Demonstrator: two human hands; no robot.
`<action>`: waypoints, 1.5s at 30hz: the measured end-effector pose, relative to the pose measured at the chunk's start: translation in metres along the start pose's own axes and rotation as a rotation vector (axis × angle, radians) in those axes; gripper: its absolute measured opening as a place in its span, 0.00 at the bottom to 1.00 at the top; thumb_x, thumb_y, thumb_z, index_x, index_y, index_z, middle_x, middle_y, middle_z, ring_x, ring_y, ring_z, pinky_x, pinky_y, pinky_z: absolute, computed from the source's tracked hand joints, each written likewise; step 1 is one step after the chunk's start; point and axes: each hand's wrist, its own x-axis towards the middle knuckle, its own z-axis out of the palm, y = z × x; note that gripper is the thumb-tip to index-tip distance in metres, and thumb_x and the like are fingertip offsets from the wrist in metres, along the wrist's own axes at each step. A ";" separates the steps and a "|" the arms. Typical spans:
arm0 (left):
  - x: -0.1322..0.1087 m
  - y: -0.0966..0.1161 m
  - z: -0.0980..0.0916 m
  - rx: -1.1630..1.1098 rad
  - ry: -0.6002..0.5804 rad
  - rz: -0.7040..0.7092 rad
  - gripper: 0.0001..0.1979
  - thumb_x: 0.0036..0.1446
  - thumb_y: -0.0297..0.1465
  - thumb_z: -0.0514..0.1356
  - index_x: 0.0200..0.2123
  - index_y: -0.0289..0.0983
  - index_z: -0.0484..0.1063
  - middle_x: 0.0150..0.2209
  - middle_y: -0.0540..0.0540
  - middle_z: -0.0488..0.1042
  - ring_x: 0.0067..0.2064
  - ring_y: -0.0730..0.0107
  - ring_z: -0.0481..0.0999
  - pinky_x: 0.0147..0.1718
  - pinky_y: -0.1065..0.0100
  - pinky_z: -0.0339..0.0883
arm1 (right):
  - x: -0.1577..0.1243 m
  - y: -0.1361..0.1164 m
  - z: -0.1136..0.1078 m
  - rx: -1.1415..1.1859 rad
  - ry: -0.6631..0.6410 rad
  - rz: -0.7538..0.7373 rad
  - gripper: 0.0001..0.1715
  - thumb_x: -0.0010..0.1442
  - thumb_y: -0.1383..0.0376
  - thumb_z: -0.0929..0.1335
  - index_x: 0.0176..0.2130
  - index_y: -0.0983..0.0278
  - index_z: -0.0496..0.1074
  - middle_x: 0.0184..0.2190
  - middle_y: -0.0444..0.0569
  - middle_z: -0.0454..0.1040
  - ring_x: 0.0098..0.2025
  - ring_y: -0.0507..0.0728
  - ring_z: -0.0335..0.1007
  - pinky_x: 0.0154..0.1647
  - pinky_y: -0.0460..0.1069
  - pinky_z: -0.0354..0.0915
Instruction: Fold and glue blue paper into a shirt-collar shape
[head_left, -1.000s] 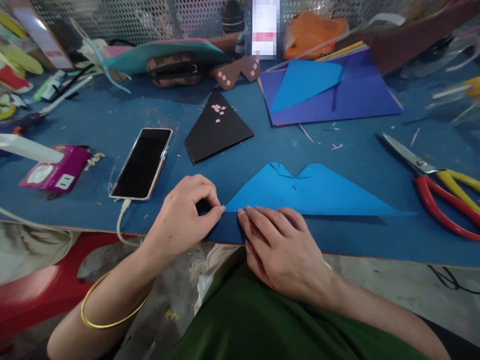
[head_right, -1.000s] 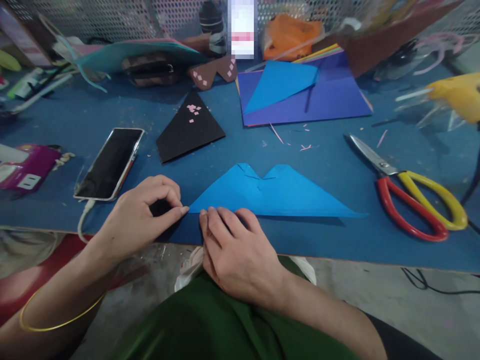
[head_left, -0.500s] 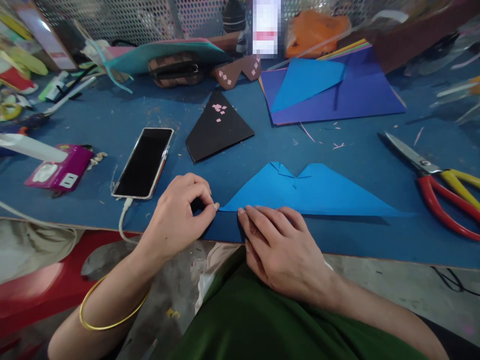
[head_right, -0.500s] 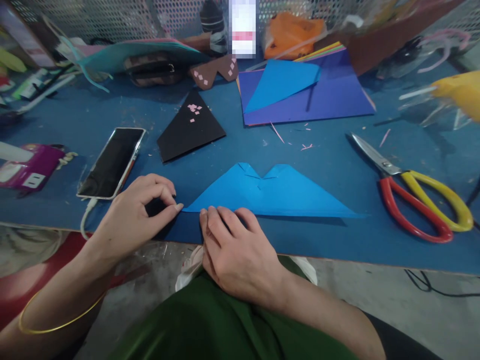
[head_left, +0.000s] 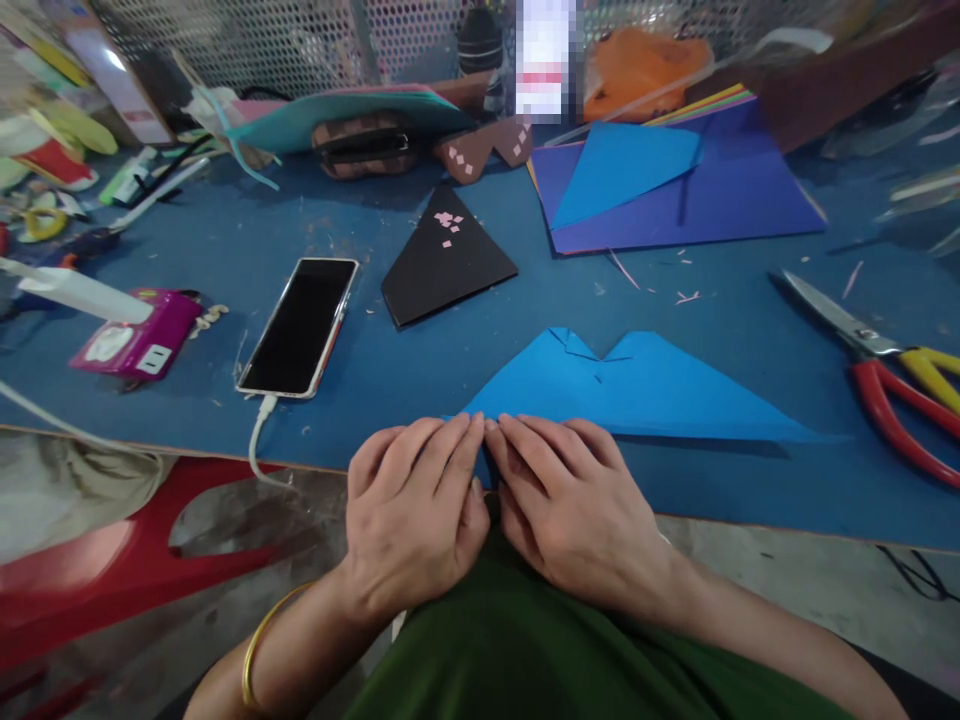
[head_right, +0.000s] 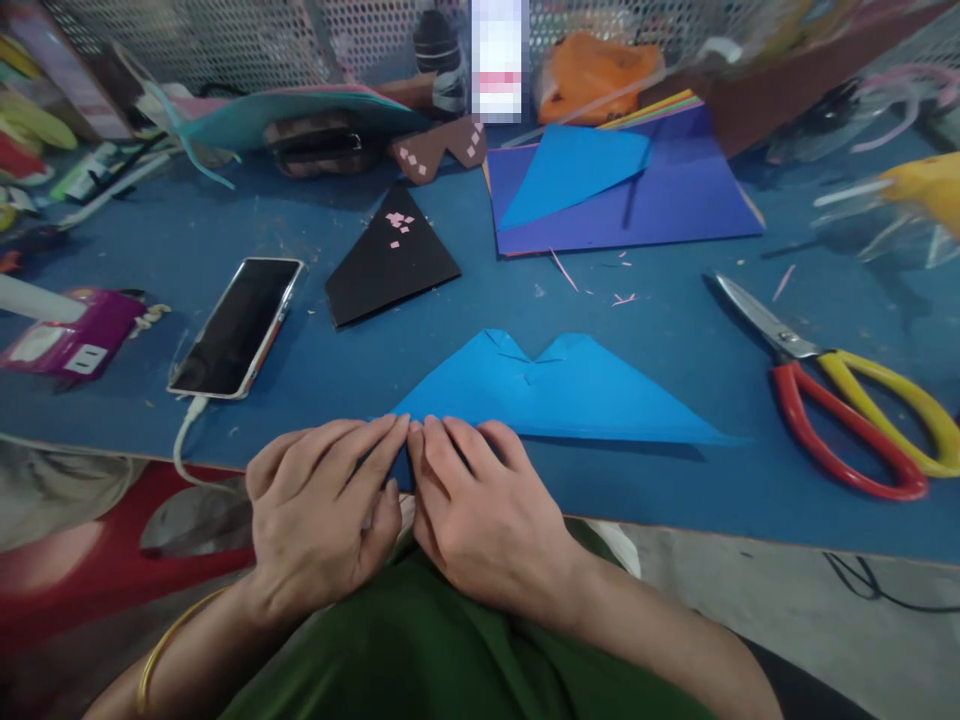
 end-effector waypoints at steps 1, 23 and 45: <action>-0.001 0.000 0.000 0.037 -0.013 -0.006 0.30 0.58 0.31 0.57 0.64 0.47 0.61 0.58 0.49 0.75 0.54 0.51 0.76 0.54 0.51 0.62 | 0.000 0.000 0.000 0.000 0.001 0.002 0.25 0.68 0.66 0.62 0.59 0.76 0.69 0.55 0.56 0.76 0.55 0.61 0.67 0.53 0.58 0.60; 0.005 0.006 0.019 0.023 0.131 0.161 0.25 0.59 0.25 0.54 0.60 0.24 0.64 0.54 0.31 0.75 0.58 0.53 0.73 0.59 0.58 0.64 | 0.000 -0.002 0.000 0.018 -0.011 -0.012 0.25 0.69 0.64 0.59 0.58 0.77 0.70 0.56 0.60 0.74 0.57 0.62 0.66 0.61 0.58 0.57; 0.005 0.028 0.027 0.241 0.204 0.085 0.26 0.65 0.37 0.51 0.60 0.29 0.69 0.55 0.32 0.75 0.57 0.51 0.74 0.67 0.47 0.45 | -0.047 0.025 -0.024 -0.135 0.109 0.150 0.23 0.66 0.68 0.63 0.54 0.79 0.73 0.51 0.62 0.78 0.53 0.65 0.73 0.57 0.59 0.65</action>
